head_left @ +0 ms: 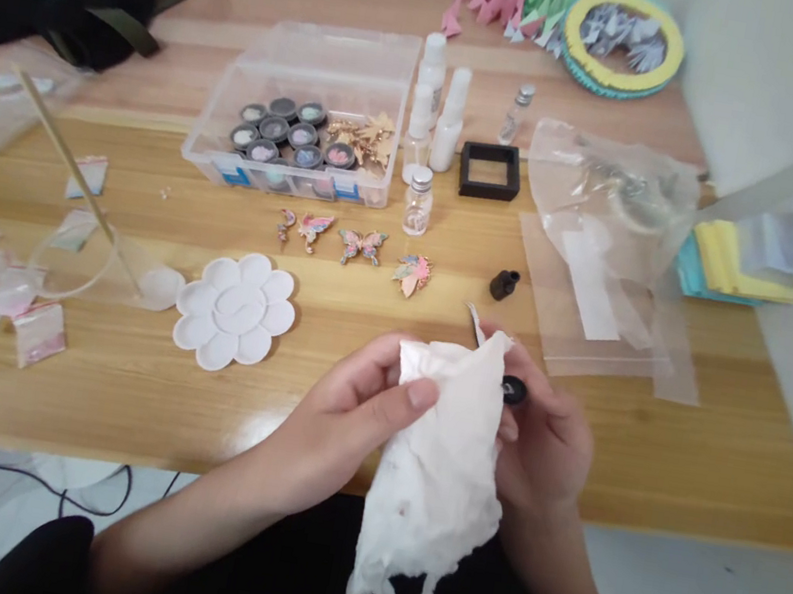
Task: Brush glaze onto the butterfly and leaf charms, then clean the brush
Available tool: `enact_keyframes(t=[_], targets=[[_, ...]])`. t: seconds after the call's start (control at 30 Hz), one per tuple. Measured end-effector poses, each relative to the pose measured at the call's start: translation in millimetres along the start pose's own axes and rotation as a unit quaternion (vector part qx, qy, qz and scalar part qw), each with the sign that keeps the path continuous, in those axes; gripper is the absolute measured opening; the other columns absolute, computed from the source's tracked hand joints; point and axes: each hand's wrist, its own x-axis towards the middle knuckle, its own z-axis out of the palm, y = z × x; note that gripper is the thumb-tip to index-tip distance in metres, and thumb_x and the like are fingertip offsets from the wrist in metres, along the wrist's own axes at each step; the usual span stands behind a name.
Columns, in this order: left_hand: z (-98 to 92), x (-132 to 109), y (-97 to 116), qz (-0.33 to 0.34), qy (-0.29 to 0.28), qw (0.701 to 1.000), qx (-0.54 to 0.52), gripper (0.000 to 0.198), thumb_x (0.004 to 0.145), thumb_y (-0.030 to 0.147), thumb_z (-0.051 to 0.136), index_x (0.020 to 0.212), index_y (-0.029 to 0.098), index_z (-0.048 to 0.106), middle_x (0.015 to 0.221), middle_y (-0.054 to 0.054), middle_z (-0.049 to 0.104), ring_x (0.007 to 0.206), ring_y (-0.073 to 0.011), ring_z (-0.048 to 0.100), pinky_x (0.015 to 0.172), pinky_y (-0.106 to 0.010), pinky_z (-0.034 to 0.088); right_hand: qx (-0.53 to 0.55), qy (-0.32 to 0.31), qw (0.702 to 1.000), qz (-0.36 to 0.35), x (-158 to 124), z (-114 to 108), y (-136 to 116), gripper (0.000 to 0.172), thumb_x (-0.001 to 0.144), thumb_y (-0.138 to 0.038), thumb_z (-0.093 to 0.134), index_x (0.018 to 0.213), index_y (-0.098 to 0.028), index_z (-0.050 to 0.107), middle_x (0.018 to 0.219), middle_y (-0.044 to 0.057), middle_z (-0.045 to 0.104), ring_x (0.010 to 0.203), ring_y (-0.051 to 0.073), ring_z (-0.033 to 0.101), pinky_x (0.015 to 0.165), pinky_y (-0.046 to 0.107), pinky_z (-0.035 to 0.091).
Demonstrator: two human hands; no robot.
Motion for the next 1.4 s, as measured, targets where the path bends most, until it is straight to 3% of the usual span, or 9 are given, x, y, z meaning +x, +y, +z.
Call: enact_keyframes(t=[0.27, 0.43, 0.53, 0.63, 0.77, 0.87, 1.03, 1.23, 1.4], targets=[[-17.1, 13, -1, 0.000, 0.137, 0.964, 0.229, 0.029, 0.086, 0.044, 0.062, 0.102, 0.019, 0.065, 0.087, -0.002, 0.069, 0.075, -0.0145, 0.062, 0.063, -0.023, 0.046, -0.192, 0.072, 0.965, -0.166, -7, -15, 2, 0.042, 0.075, -0.024, 0.069, 0.115, -0.027, 0.057, 0.061, -0.007, 0.057, 0.048, 0.010, 0.042, 0.046, 0.022, 0.032], [-33.3, 14, 5, 0.091, 0.174, 0.789, 0.582, 0.034, 0.089, 0.045, 0.055, 0.069, 0.018, 0.058, 0.080, -0.003, 0.057, 0.067, -0.0160, 0.054, 0.062, -0.030, 0.043, -0.303, 0.132, 0.929, -0.170, -19, -20, 10, 0.038, 0.083, -0.021, 0.064, 0.119, -0.029, 0.053, 0.068, -0.006, 0.057, 0.057, 0.010, 0.047, 0.054, 0.024, 0.039], [-38.8, 15, 3, 0.094, 0.188, 0.700, 0.682, 0.028, 0.088, 0.044, 0.055, 0.090, 0.019, 0.066, 0.099, -0.008, 0.058, 0.082, -0.0229, 0.061, 0.073, -0.039, 0.049, -0.356, 0.182, 0.898, -0.185, -20, -17, 16, 0.038, 0.084, -0.022, 0.065, 0.119, -0.029, 0.053, 0.073, -0.005, 0.059, 0.064, 0.012, 0.055, 0.058, 0.026, 0.045], [-40.7, 14, -1, 0.123, 0.220, 0.652, 0.715, 0.049, 0.086, 0.042, 0.060, 0.127, 0.016, 0.058, 0.111, -0.014, 0.058, 0.102, -0.0321, 0.060, 0.083, -0.048, 0.051, -0.444, 0.186, 0.845, -0.233, -20, -15, 19, 0.041, 0.083, -0.022, 0.067, 0.121, -0.029, 0.053, 0.082, -0.002, 0.066, 0.068, 0.013, 0.062, 0.056, 0.025, 0.047], [-34.2, 4, 2, 0.276, 0.207, 0.630, 0.695, 0.041, 0.087, 0.038, 0.062, 0.122, 0.016, 0.063, 0.110, -0.014, 0.060, 0.101, -0.0290, 0.059, 0.084, -0.044, 0.049, -0.555, 0.167, 0.757, -0.301, -20, -11, 19, 0.046, 0.082, -0.019, 0.070, 0.122, -0.028, 0.051, 0.086, -0.001, 0.071, 0.066, 0.013, 0.064, 0.055, 0.025, 0.050], [-20.1, -3, 7, 0.314, 0.148, 0.667, 0.659, 0.025, 0.092, 0.033, 0.056, 0.107, 0.019, 0.070, 0.102, -0.010, 0.064, 0.094, -0.0230, 0.061, 0.081, -0.037, 0.048, -0.614, 0.149, 0.688, -0.358, -18, 0, 16, 0.045, 0.082, -0.019, 0.070, 0.123, -0.028, 0.051, 0.087, 0.000, 0.072, 0.061, 0.012, 0.063, 0.055, 0.027, 0.051], [1.7, 3, 11, 0.211, 0.046, 0.805, 0.552, 0.032, 0.097, 0.037, 0.047, 0.090, 0.019, 0.073, 0.090, -0.007, 0.065, 0.085, -0.0186, 0.060, 0.076, -0.031, 0.045, -0.681, 0.094, 0.608, -0.397, -15, 19, 12, 0.046, 0.087, -0.021, 0.064, 0.129, -0.028, 0.048, 0.100, 0.005, 0.076, 0.076, 0.019, 0.071, 0.061, 0.033, 0.054], [-8.3, 15, 15, 0.153, 0.102, 0.915, 0.360, 0.029, 0.092, 0.034, 0.053, 0.075, 0.017, 0.070, 0.079, -0.004, 0.063, 0.081, -0.0161, 0.058, 0.075, -0.028, 0.044, -0.688, 0.012, 0.634, -0.354, -15, 15, 6, 0.052, 0.085, -0.029, 0.068, 0.131, -0.025, 0.045, 0.102, 0.004, 0.074, 0.075, 0.016, 0.068, 0.059, 0.029, 0.051], [-24.4, 25, 27, 0.045, 0.091, 0.986, 0.134, 0.024, 0.075, 0.037, 0.058, 0.076, 0.015, 0.065, 0.070, -0.004, 0.063, 0.056, -0.0142, 0.056, 0.050, -0.027, 0.040, -0.748, 0.199, 0.561, -0.293, 0, -9, -2, 0.017, 0.089, -0.027, 0.058, 0.104, -0.020, 0.063, 0.083, 0.004, 0.069, 0.070, 0.018, 0.063, 0.062, 0.032, 0.047]])
